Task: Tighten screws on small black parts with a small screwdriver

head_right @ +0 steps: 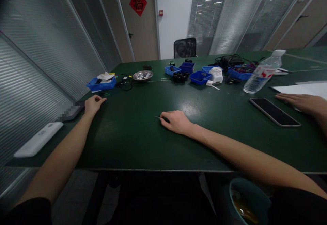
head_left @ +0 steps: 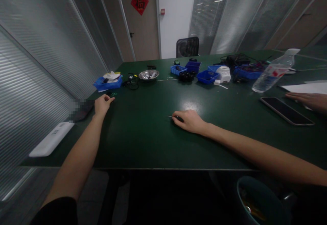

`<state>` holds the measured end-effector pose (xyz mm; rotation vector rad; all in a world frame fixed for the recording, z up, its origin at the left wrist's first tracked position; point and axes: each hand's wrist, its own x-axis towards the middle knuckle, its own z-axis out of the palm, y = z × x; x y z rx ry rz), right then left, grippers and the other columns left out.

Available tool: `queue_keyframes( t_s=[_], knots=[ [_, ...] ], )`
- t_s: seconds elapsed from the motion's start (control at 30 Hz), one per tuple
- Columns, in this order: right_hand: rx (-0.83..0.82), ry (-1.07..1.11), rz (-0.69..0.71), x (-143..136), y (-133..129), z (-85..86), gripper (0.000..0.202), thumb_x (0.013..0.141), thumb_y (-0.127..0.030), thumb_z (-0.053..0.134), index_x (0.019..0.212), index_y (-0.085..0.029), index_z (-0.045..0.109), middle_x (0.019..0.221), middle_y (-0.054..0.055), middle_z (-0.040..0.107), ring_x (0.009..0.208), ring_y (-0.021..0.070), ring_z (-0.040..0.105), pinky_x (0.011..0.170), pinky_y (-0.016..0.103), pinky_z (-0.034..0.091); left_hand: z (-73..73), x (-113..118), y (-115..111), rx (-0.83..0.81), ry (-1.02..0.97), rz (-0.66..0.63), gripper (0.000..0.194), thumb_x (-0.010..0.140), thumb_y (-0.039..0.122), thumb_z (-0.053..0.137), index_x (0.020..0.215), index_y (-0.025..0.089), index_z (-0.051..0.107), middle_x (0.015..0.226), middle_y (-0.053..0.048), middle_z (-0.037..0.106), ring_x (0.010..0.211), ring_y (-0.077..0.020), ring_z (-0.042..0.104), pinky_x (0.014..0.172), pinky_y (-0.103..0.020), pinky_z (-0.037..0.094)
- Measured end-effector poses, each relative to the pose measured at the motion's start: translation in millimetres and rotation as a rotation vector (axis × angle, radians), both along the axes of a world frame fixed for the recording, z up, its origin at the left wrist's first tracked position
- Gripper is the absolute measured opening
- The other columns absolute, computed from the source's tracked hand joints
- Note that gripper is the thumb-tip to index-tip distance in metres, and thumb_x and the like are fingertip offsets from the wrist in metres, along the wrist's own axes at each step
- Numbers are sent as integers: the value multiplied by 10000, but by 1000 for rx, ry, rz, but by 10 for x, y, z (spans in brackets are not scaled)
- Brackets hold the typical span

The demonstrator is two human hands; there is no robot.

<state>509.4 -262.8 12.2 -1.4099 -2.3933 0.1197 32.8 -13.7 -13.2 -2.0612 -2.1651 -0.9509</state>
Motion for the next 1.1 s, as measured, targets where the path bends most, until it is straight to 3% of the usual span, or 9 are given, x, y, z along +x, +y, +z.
queue_keyframes(
  t_s=[0.17, 0.33, 0.67, 0.83, 1.0, 1.1],
  knots=[
    [-9, -5, 5, -4, -7, 14, 293, 1066, -387, 497, 1159, -214, 714, 903, 43, 757, 713, 171, 648, 670, 296, 371, 20, 38, -46, 28, 127, 24, 288, 899, 496, 672, 862, 212, 645, 976, -104, 707, 925, -279, 660, 811, -347, 486],
    [-11, -11, -6, -1, -2, 8, 291, 1061, -390, 505, 1168, -217, 714, 898, 46, 758, 702, 173, 641, 667, 296, 369, 69, 113, -104, -27, 141, 35, 232, 871, 436, 711, 880, 221, 622, 883, -68, 709, 845, -262, 663, 785, -338, 489],
    [-23, 11, 8, -10, -15, 35, 295, 1065, -380, 497, 1159, -204, 715, 903, 43, 753, 715, 169, 645, 679, 293, 382, 68, 143, -68, -8, 170, 4, 115, 884, 331, 677, 904, 220, 655, 916, -85, 726, 897, -279, 688, 868, -366, 519],
    [-15, 3, 2, -11, -13, 32, 294, 1065, -381, 493, 1152, -212, 717, 884, 40, 751, 703, 170, 637, 669, 292, 370, 10, 102, -25, -5, 91, -7, 170, 871, 360, 707, 935, 205, 677, 965, -98, 741, 923, -270, 693, 879, -357, 523],
    [-23, -2, 0, -7, -14, 35, 299, 1061, -387, 495, 1167, -213, 715, 893, 45, 751, 703, 173, 631, 670, 292, 374, 4, 56, -2, -35, 16, -30, 380, 858, 355, 712, 1207, 203, 699, 969, -74, 748, 925, -254, 700, 878, -340, 519],
    [-27, -1, 4, -1, -11, 33, 302, 1062, -389, 494, 1169, -212, 714, 908, 47, 755, 713, 173, 638, 677, 293, 381, 4, 35, 35, -64, 54, -69, 376, 863, 366, 700, 1206, 217, 741, 965, -77, 748, 937, -271, 701, 887, -349, 516]
  ],
)
